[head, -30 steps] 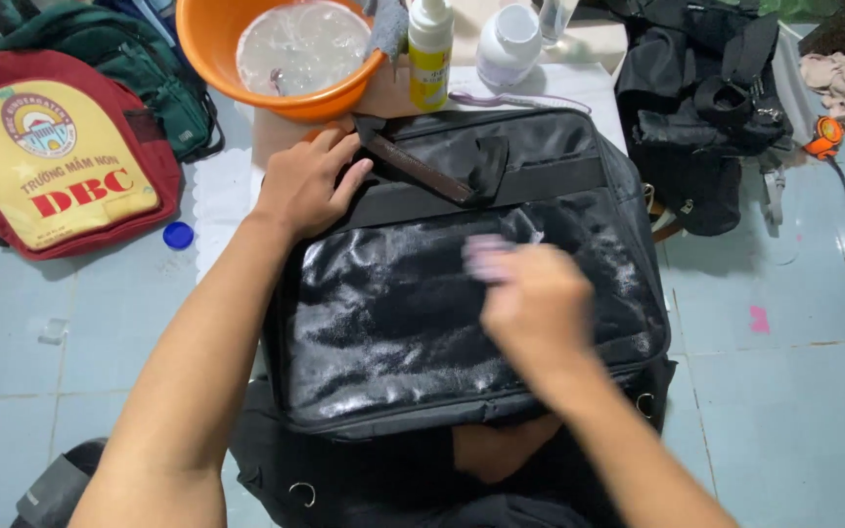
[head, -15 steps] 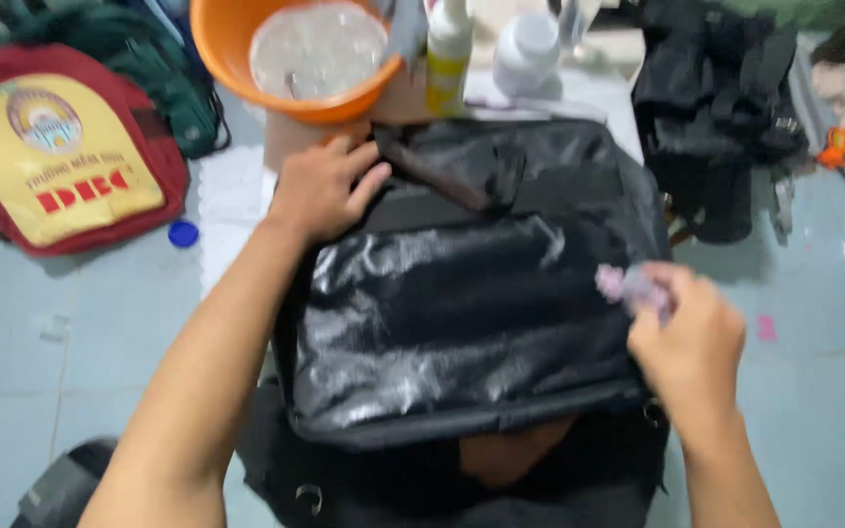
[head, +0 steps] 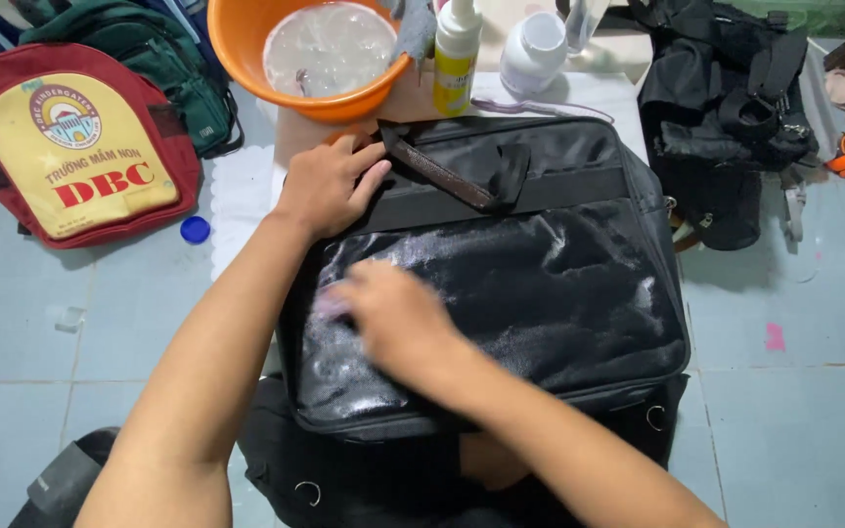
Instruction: Cleaning a black leather bag using foam cleaner, a toothbrush for scrubbing, and a cloth for wiping.
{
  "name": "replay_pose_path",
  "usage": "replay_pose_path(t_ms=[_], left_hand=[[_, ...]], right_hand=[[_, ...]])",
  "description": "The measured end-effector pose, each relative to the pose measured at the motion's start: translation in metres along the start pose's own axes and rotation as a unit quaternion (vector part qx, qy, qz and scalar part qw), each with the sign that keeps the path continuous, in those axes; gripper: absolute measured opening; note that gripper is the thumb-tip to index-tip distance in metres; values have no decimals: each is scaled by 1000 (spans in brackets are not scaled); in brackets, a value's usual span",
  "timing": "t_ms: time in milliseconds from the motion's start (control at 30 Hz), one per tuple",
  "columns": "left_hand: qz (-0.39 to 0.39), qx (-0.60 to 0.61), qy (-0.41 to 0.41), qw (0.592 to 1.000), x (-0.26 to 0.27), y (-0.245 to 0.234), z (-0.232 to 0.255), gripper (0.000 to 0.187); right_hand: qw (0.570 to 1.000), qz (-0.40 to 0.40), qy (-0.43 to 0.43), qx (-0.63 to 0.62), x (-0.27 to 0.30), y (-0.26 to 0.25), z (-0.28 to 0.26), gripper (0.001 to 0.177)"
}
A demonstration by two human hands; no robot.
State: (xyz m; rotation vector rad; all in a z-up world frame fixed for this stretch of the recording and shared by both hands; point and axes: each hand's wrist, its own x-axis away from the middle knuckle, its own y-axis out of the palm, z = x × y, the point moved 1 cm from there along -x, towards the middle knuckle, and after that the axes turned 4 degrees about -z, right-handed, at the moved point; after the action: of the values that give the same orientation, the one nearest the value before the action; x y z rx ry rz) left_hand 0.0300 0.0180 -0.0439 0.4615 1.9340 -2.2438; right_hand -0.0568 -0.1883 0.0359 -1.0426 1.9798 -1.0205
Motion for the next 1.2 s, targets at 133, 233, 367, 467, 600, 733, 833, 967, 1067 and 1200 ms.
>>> replay_pose_path(t_ms=[133,233,367,467,600,733,833,967,1067,1200], left_hand=[[35,11,4,999,-1,-13,11,29],[27,6,-5,1000,-14,-16,8,30],[31,-3,23,999,-5,-1,1,29],[2,-6,24,1000,-4,-3,-1,32],[-12,0,23,1000,-4,-8,7,33],[53,-27,50,997,-6,-6,3,30],[5,4,28,1000,-5,-10,6,32],[28,-1,26,999,-3,-12,7,33],[31,7,24,999,-6,-10,9,33],[5,11,15,1000,-4,-16,11,34]], right_hand=[[990,49,87,96,4,-21,47,28],[985,74,18,155,-30,-3,42,16],[987,114,-75,84,-54,54,19,6],[989,79,-110,53,-35,44,11,8],[989,-7,-146,-9,-13,13,30,8],[985,91,-122,84,-45,22,49,14],[982,2,-189,17,-14,15,7,8],[979,-16,-204,12,-39,23,35,3],[974,-4,-199,104,-43,7,29,3],[939,-66,-329,-79,17,26,2,19]])
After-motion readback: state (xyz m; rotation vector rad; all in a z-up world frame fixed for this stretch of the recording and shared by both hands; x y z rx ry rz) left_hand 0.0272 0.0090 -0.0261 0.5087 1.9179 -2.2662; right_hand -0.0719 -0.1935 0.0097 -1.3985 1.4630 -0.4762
